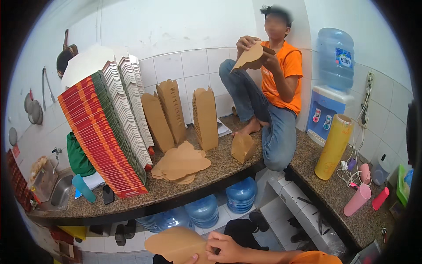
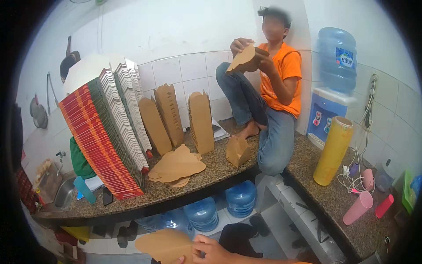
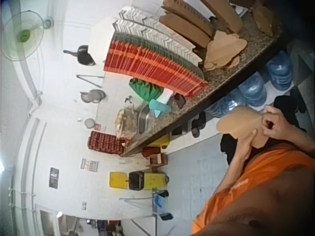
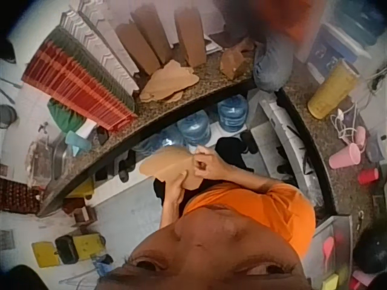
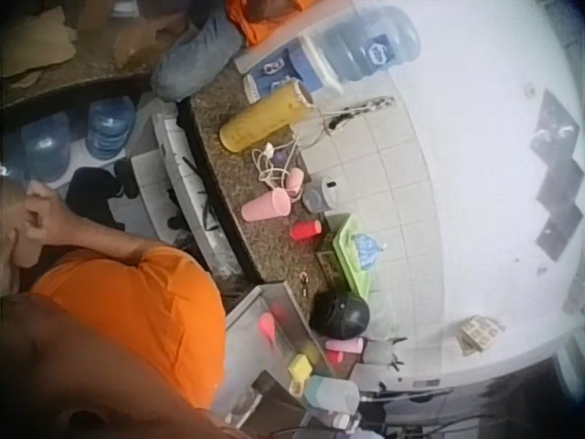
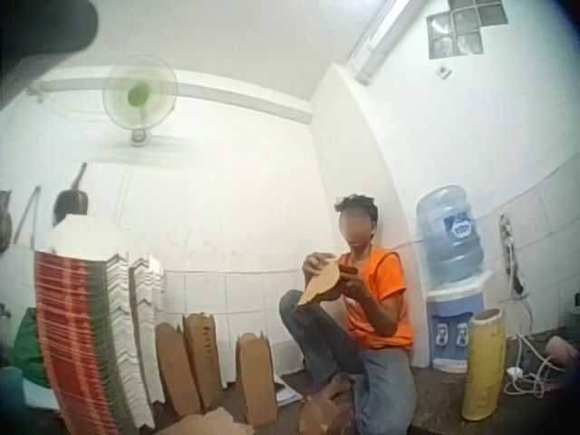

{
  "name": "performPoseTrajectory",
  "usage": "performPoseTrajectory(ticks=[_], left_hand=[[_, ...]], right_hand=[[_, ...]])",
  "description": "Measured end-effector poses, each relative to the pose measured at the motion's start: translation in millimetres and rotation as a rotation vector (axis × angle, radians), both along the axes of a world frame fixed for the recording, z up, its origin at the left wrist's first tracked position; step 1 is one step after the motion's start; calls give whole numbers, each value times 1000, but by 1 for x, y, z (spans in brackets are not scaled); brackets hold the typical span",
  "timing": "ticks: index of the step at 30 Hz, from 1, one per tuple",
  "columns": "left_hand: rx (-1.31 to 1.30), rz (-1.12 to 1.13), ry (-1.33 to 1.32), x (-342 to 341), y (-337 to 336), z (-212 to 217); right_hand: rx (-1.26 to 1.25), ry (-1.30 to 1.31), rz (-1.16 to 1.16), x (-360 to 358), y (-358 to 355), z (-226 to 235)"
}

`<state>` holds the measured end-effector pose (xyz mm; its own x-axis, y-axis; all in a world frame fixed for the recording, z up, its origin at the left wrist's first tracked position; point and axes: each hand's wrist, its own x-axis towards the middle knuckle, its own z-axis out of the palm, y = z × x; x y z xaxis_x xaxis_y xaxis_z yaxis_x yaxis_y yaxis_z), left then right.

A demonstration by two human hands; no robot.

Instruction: The person folds and assembles cardboard food containers by hand, stacking them on a counter.

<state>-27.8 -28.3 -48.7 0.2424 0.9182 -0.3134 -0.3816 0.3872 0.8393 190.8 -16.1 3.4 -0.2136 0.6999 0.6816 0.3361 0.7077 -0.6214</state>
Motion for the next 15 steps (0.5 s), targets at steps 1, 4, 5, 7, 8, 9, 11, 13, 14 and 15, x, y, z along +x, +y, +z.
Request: performPoseTrajectory(ticks=[1,4,5,7,8,9,11,13,14,15], left_hand=[[3,1,2,0,-1,1],[-37,15,17,-3,-6,-9],[-123,6,-47,-6,-5,-21],[-206,-4,-111,-10,-10,-38],[-207,2,-153,-10,-13,-43],[-210,10,-193,-11,-18,-47],[-159,-8,-111,-12,-26,-54],[-111,-27,-31,-11,-34,-56],[-119,-27,10,-9,-39,-50],[-128,-27,51,-9,-43,-44]], right_hand=[[25,44,1,-1,-1,-2],[-301,246,177,2,-1,-31],[-302,243,172,2,-1,-44],[-601,621,489,1,2,-65],[-598,619,488,6,6,-68],[-760,582,569,14,8,-71],[-921,540,648,17,7,-71],[-898,586,579,14,0,-67],[-896,586,580,12,-3,-62],[-852,595,521,11,-6,-54]])
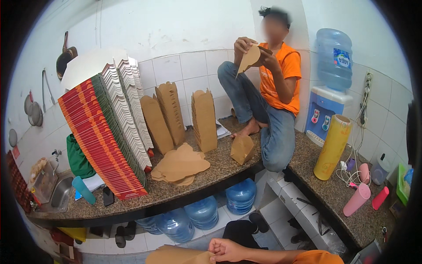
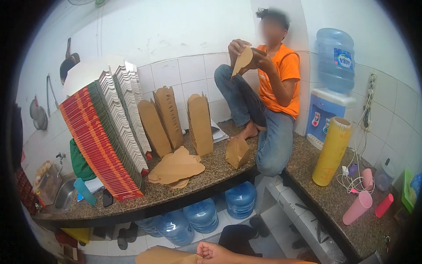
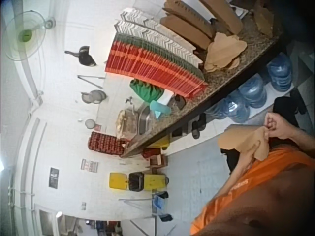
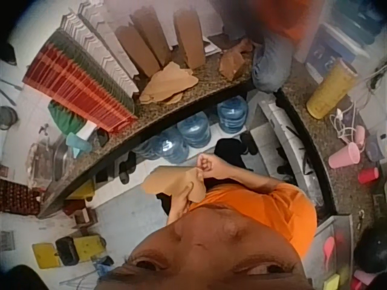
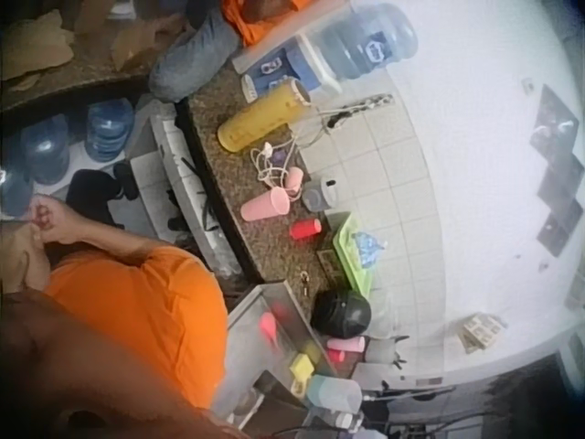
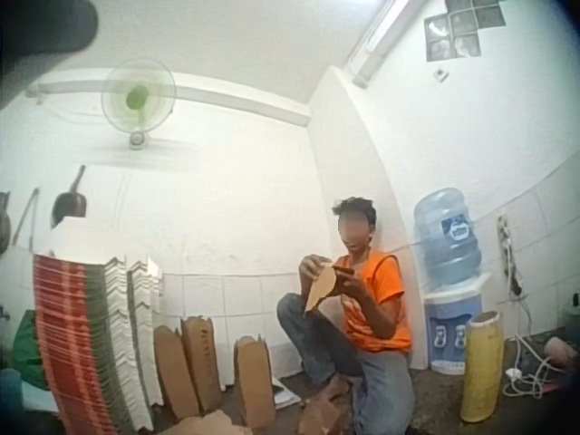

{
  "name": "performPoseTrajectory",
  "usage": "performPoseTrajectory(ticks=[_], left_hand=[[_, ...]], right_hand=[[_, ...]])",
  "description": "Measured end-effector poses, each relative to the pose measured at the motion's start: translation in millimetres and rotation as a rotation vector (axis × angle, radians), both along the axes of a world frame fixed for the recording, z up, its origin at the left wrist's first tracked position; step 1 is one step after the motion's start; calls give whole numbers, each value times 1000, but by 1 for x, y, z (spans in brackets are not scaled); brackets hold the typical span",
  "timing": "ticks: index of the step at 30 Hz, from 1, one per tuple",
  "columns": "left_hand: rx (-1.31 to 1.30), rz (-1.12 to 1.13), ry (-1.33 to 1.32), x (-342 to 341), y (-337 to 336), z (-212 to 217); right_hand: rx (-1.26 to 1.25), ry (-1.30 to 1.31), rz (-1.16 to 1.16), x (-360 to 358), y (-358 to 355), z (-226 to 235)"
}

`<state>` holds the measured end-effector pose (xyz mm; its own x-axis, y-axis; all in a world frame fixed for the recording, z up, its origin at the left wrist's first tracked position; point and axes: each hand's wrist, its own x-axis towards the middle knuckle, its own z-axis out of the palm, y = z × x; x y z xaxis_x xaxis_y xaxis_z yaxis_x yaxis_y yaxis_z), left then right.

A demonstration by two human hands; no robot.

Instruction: The person folds and assembles cardboard food containers by hand, stacking them on a counter.

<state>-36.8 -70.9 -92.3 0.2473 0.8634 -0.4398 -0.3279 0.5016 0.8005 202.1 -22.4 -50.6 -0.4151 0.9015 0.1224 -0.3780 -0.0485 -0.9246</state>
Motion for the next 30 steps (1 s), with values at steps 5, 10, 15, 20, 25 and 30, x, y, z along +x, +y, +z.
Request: performPoseTrajectory(ticks=[5,10,15,20,25,30], left_hand=[[101,-127,136,1,-6,28],[255,-208,300,7,-11,56],[362,-235,260,6,-8,52],[362,-132,368,7,-11,33],[282,-91,542,13,-4,53],[349,-33,487,4,0,14]], right_hand=[[-21,-9,2,15,6,0],[71,-225,184,17,8,-1],[-42,-393,232,11,10,-5],[67,-232,410,-7,30,-96],[51,-48,-162,-5,-8,15],[583,-444,-71,5,6,24]])
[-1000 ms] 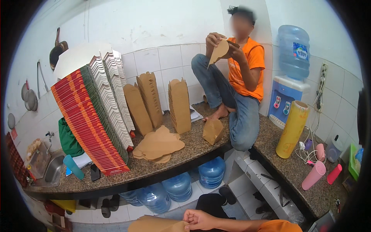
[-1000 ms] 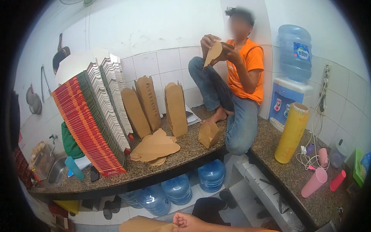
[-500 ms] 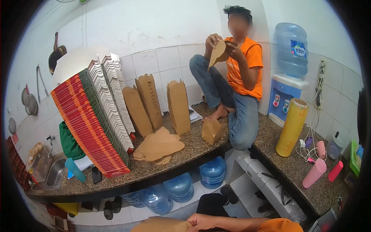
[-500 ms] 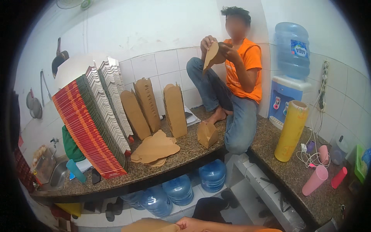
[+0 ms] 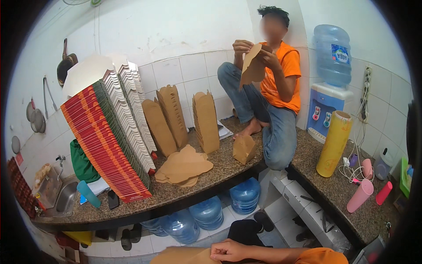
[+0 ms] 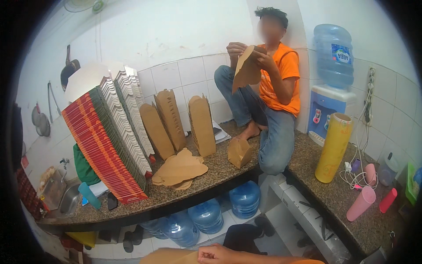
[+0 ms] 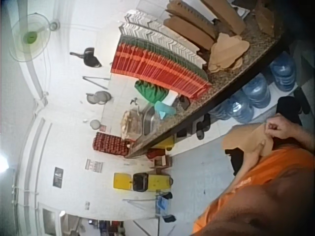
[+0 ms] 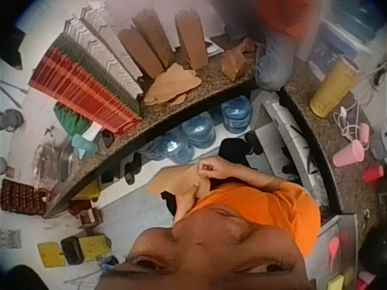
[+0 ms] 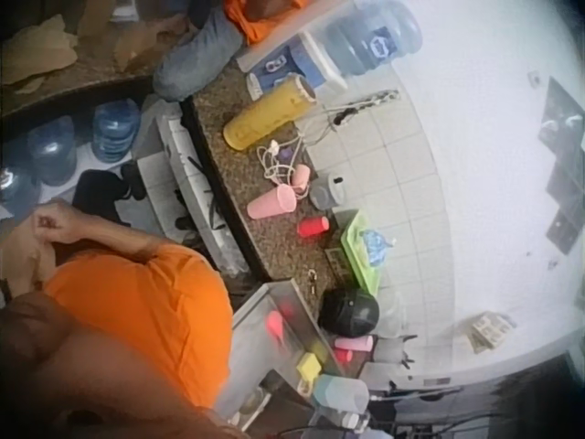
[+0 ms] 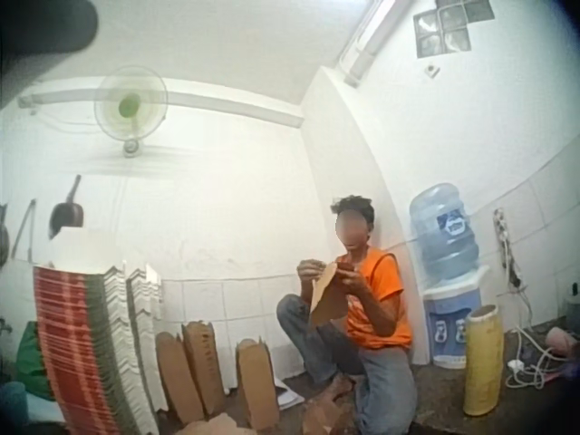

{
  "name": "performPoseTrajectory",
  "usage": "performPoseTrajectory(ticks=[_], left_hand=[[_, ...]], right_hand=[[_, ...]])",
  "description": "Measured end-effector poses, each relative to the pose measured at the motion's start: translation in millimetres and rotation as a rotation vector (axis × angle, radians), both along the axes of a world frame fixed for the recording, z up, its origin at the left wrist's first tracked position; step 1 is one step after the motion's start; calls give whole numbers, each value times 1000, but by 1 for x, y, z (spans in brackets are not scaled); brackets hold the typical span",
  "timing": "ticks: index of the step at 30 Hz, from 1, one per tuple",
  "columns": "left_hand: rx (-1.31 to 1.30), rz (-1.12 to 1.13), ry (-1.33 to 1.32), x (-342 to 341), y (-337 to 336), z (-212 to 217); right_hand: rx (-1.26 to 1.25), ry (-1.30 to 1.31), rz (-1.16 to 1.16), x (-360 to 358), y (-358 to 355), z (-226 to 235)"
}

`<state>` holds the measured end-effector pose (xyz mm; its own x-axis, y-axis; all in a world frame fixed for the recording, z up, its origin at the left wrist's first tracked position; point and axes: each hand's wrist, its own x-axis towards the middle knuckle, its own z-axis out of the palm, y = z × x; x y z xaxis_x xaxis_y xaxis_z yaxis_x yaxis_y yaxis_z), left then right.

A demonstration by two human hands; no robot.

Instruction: The person folds and assembles cardboard food containers by hand, stacking them on a counter.

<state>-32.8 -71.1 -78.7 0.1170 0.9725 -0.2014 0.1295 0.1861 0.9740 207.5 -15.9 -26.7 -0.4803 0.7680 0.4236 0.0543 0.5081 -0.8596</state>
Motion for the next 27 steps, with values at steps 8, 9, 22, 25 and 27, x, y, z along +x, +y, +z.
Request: performPoseTrajectory(ticks=[8,9,22,25,27], left_hand=[[-81,-13,-117,2,-7,14],[-103,-16,-133,2,-6,14],[-55,-8,-203,3,-2,8],[-147,6,-133,11,-1,41],[-221,-7,-131,12,7,51]], right_hand=[[-648,377,326,6,-6,8],[-656,379,310,9,-4,-4],[-357,-89,134,9,1,-15],[-596,-34,161,4,-1,2],[-545,-78,231,12,7,10]])
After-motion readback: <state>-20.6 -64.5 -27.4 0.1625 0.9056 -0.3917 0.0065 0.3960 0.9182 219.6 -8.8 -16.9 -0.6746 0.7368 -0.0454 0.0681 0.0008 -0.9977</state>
